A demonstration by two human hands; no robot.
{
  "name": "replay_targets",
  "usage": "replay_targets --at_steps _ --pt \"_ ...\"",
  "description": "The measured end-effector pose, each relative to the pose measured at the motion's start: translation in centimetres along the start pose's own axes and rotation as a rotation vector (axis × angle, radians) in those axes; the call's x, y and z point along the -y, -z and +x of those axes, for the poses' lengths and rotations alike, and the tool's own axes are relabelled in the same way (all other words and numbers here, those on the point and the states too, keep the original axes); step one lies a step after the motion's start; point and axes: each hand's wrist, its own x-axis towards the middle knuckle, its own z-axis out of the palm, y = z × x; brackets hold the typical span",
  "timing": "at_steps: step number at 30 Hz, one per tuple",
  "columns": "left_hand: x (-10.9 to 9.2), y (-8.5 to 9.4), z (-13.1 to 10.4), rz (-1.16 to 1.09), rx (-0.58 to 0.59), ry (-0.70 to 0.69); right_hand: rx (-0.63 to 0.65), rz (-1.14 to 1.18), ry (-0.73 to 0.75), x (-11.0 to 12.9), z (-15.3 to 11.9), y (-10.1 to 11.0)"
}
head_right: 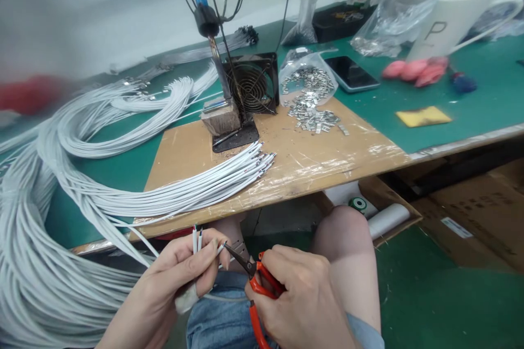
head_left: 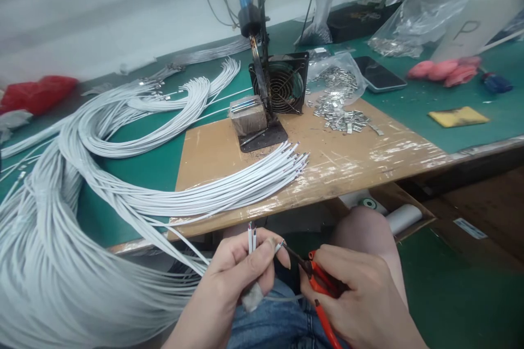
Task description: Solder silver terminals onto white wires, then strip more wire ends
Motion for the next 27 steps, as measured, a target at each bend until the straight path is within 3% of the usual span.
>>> replay_targets --at_steps 10,16,27 --pt "-0.24 0.18 -0.14 -0.064 0.027 0.008 -0.067 0.039 -0.007 0.1 -0.29 -0.38" --pt "-0.06 0.03 -0.04 -0.07 0.007 -0.022 0.008 0.022 -0.057 0.44 -0.29 -0.08" --pt "0.06 -0.23 -0.14 -0.054 -0.016 -0.013 0.008 0.091 -0.101 0.48 -0.33 0.03"
